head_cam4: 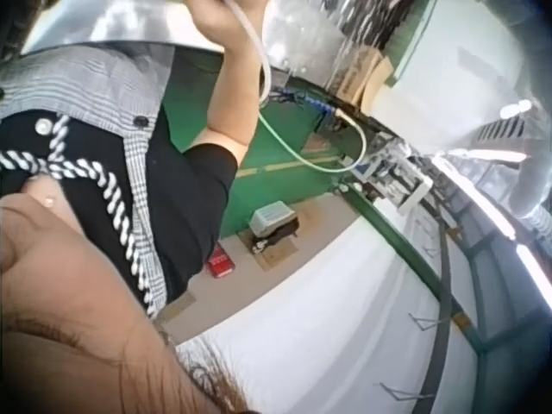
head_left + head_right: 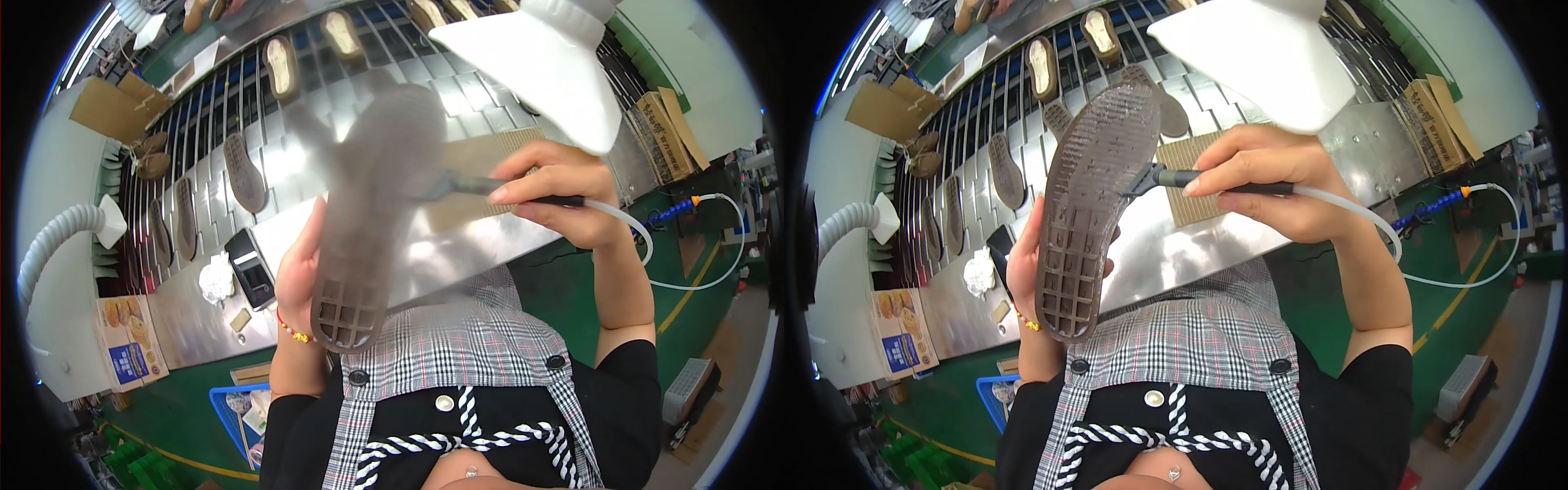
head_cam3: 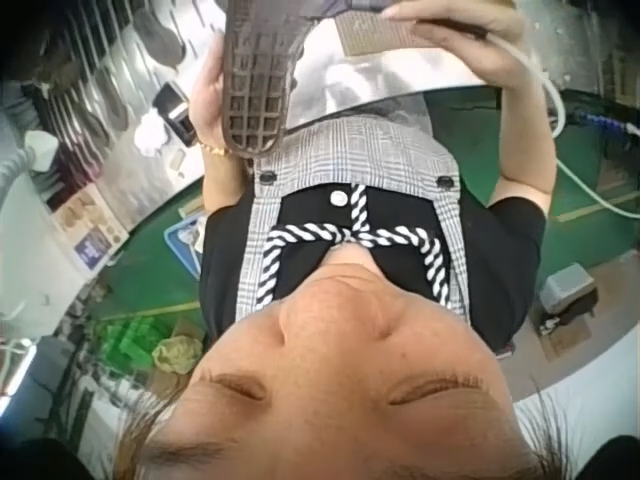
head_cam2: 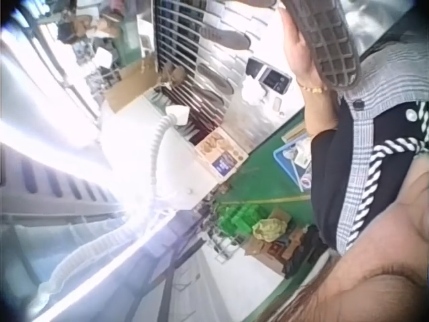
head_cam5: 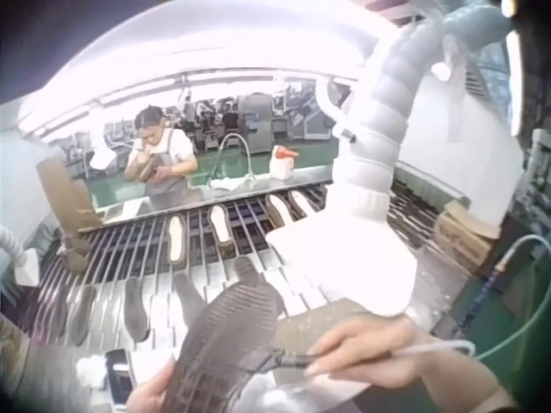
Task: Apply adhesive or primer to shoe soles using a specialized brush tool at a factory workstation.
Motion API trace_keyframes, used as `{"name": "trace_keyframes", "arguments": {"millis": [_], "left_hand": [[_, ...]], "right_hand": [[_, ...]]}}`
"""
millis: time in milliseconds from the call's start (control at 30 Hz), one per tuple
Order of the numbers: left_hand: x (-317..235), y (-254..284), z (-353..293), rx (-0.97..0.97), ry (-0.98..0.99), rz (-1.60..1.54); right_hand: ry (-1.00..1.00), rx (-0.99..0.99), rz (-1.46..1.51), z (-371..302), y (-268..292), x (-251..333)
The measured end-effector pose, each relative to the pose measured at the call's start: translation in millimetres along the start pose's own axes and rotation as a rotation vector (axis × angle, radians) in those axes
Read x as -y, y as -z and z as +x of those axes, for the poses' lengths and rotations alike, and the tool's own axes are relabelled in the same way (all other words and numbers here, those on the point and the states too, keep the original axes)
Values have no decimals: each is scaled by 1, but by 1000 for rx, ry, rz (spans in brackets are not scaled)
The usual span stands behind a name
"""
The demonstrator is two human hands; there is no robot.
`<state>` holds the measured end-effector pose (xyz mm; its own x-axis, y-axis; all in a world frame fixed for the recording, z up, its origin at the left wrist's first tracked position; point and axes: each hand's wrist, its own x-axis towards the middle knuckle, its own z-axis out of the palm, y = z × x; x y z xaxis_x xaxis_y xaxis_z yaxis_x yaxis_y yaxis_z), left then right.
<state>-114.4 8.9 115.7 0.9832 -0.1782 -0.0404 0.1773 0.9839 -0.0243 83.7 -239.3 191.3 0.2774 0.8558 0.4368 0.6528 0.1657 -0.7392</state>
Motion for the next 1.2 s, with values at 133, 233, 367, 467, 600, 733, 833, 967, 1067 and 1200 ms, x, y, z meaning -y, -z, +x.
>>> {"name": "trace_keyframes", "arguments": {"millis": [133, 233, 367, 467, 600, 733, 833, 967, 1067, 1200], "left_hand": [[2, 4, 6, -137, -27, 27], [3, 4, 14, -113, 20, 65], [2, 5, 24, -136, 57, 61], [9, -6, 43, -166, 109, -22], [11, 3, 63, -190, 179, 28], [13, 15, 88, -217, 196, 102], [13, 33, 120, -370, 174, 232], [-29, 109, 182, -307, 69, 383], [-64, 141, 243, -559, 38, 759], [-124, 184, 294, -838, -31, 1282]], "right_hand": [[28, 59, 185, -16, 17, -20], [-26, -49, 100, -18, 16, -32], [-24, -57, 238, -29, 35, -58], [-56, -131, 366, -35, 40, -70], [-302, -373, 356, -40, 45, -100], [-95, -131, 346, -72, 79, -123], [-52, -497, 794, -99, 62, -152], [-61, -821, 1009, -119, 38, -166], [-138, -942, 1067, -135, 29, -167], [-182, -1013, 1060, -157, 16, -167]]}}
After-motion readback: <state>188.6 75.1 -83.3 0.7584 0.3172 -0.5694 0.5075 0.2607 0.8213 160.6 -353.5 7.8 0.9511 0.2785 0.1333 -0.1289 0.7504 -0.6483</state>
